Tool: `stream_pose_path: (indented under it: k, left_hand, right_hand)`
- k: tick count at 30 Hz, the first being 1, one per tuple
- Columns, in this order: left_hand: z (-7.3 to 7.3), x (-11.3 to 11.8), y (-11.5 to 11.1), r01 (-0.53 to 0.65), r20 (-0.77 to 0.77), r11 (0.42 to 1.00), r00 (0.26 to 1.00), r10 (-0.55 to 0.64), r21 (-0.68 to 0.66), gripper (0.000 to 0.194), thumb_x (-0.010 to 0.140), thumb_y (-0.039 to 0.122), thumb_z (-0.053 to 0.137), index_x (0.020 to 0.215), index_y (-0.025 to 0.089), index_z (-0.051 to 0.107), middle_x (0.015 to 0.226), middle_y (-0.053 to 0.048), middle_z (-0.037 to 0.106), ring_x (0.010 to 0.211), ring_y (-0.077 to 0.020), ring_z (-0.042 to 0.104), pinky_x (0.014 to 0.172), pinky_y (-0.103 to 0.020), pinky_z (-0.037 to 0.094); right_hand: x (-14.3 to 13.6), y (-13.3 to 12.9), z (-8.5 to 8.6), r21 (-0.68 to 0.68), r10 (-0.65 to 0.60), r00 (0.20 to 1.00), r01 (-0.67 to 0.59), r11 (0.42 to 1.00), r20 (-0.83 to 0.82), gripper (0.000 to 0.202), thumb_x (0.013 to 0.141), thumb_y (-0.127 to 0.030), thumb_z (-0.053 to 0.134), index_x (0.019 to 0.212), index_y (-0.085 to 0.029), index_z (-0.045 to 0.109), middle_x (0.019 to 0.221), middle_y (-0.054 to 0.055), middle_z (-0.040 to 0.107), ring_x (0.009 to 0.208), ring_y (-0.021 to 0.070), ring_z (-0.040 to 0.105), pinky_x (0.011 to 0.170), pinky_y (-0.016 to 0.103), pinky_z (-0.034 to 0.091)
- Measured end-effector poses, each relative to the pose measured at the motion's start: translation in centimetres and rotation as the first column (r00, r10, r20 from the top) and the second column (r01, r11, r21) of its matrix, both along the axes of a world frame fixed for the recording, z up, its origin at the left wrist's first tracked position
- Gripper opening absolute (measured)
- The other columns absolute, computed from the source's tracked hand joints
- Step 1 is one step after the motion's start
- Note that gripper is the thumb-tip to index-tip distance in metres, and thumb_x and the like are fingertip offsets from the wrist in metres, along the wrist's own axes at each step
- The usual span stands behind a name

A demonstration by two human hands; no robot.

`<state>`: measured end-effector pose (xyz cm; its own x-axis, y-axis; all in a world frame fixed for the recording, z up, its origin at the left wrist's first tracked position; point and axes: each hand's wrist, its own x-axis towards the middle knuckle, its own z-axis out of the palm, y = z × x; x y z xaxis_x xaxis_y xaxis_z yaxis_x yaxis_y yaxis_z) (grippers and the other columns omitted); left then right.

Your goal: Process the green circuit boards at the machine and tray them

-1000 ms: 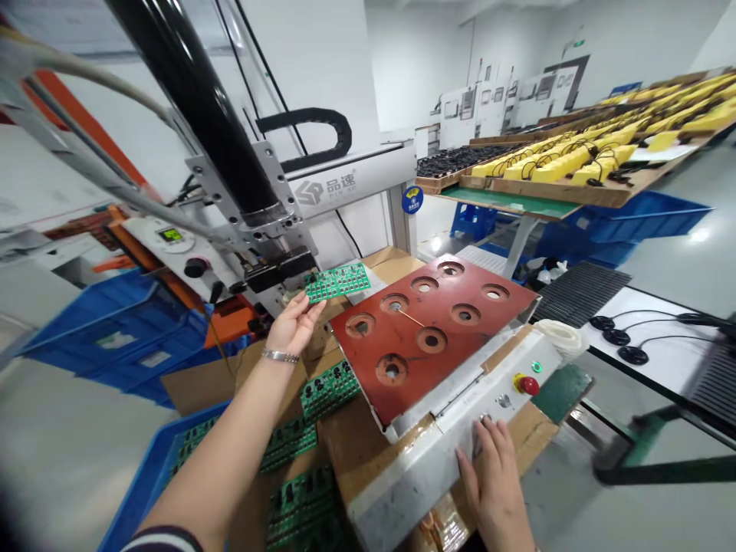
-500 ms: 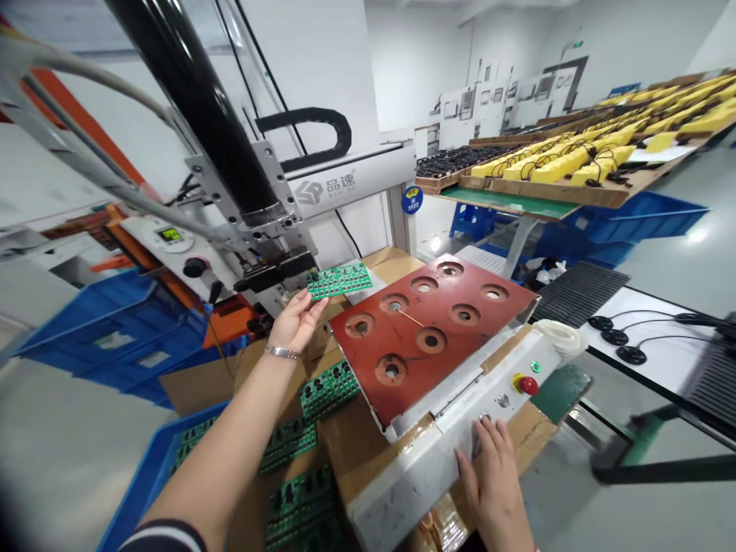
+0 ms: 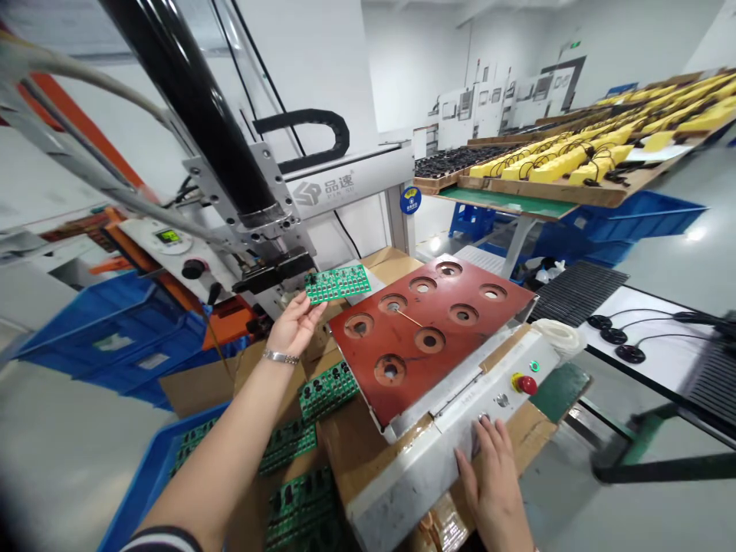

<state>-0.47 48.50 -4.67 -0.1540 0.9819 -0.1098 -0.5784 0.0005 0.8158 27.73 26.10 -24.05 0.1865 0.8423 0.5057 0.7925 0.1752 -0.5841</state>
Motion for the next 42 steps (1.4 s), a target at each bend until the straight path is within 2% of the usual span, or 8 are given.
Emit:
stream_pose_path:
  k: [8,18,28,42]
  left_hand:
    - [0.2,0.1,-0.1,-0.019,0.009,1.000,1.000,0.019,-0.017,0.006,0.082,0.014,0.059,0.087,0.012,0.061,0.093,-0.004,0.065,0.084,-0.0173,0.062,0.073,-0.037,0.053]
    - [0.0,-1.1,-1.2,-0.049,0.007,0.999,0.999,0.049,-0.017,0.005,0.081,0.009,0.058,0.083,0.011,0.061,0.088,-0.003,0.065,0.082,-0.0164,0.063,0.073,-0.035,0.053]
    - [0.3,-1.0,-1.3,-0.011,0.001,1.000,1.000,0.011,-0.009,0.005,0.083,0.013,0.057,0.085,0.013,0.062,0.092,-0.004,0.065,0.083,-0.0164,0.062,0.071,-0.034,0.053]
    - [0.2,-1.1,-2.2,-0.006,-0.013,0.999,1.000,0.006,-0.031,0.007,0.082,0.010,0.057,0.087,0.012,0.062,0.093,-0.004,0.065,0.082,-0.0162,0.063,0.073,-0.035,0.053]
  right_hand:
    - [-0.2,0.0,0.2,0.007,-0.012,0.999,0.012,1.000,0.032,0.051,0.088,-0.043,0.043,0.128,-0.012,0.038,0.126,0.020,0.043,0.125,0.0366,0.037,0.096,0.059,0.040]
    - [0.0,0.1,-0.1,0.008,-0.010,0.999,0.009,1.000,0.045,0.052,0.089,-0.045,0.042,0.129,-0.012,0.037,0.126,0.019,0.043,0.125,0.0362,0.037,0.096,0.059,0.039]
    - [0.2,0.0,-0.1,-0.004,0.009,0.999,-0.008,1.000,0.040,0.053,0.088,-0.043,0.044,0.130,-0.014,0.036,0.126,0.018,0.044,0.126,0.0357,0.036,0.097,0.058,0.039]
    - [0.3,0.2,-0.2,-0.004,0.019,0.999,-0.019,1.000,0.039,0.052,0.088,-0.043,0.045,0.130,-0.013,0.036,0.126,0.018,0.045,0.126,0.0368,0.036,0.097,0.060,0.039]
